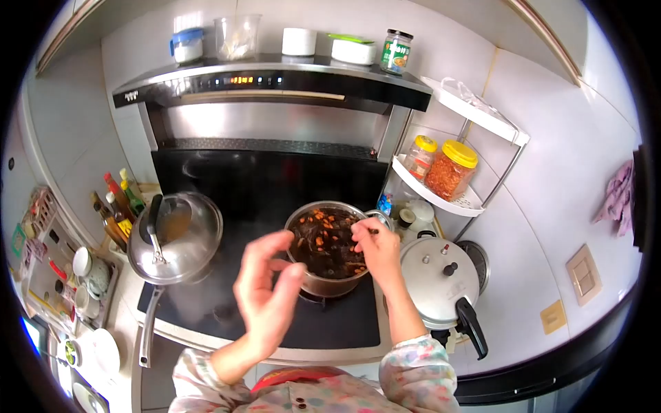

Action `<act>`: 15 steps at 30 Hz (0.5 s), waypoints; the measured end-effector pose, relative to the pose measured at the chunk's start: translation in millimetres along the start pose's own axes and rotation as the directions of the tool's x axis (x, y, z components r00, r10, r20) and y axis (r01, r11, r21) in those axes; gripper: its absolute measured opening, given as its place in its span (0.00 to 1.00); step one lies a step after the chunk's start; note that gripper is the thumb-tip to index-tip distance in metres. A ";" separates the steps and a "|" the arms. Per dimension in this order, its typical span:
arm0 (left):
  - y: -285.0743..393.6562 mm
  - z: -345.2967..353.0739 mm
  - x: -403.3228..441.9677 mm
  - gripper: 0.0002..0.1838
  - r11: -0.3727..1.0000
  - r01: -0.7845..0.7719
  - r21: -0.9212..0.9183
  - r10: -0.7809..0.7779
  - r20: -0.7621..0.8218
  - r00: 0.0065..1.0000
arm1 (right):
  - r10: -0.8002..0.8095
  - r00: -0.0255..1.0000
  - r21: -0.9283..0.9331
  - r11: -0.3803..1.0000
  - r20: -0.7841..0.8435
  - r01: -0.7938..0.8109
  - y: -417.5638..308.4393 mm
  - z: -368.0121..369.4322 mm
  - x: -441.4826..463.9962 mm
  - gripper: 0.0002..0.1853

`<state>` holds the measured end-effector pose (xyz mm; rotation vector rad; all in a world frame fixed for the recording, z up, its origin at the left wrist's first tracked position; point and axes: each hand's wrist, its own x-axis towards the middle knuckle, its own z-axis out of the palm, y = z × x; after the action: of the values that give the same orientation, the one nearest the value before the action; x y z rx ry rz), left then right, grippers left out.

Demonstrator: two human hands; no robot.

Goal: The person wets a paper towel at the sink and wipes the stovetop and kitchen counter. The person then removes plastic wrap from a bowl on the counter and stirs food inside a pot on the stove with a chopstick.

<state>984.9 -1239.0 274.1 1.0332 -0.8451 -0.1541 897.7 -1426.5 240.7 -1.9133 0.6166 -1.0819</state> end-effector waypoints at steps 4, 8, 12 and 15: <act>99.4 -3.3 11.5 0.34 0.888 -0.459 -0.034 0.459 0.002 0.888 | 0.025 0.991 0.018 1.000 -0.130 -0.023 10.0 -14.3 0.1 0.10; 118.3 -1.7 16.0 0.33 0.790 -0.608 -0.076 0.613 0.067 0.787 | -0.053 0.980 -0.187 0.982 -0.192 0.016 22.1 -20.9 6.5 0.11; 122.1 -21.5 3.0 0.32 0.756 -0.639 -0.142 0.651 0.059 0.757 | -0.107 0.976 -0.251 0.966 -0.191 0.057 44.9 -8.0 10.9 0.11; 121.2 -42.4 -12.7 0.31 0.720 -0.658 -0.219 0.680 0.033 0.733 | 0.098 0.992 -0.051 0.993 -0.079 -0.102 36.0 10.4 7.8 0.12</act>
<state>973.2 -1138.9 354.8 0.4806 -1.2382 0.3298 910.1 -1447.0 210.9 -1.8738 0.7839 -1.0882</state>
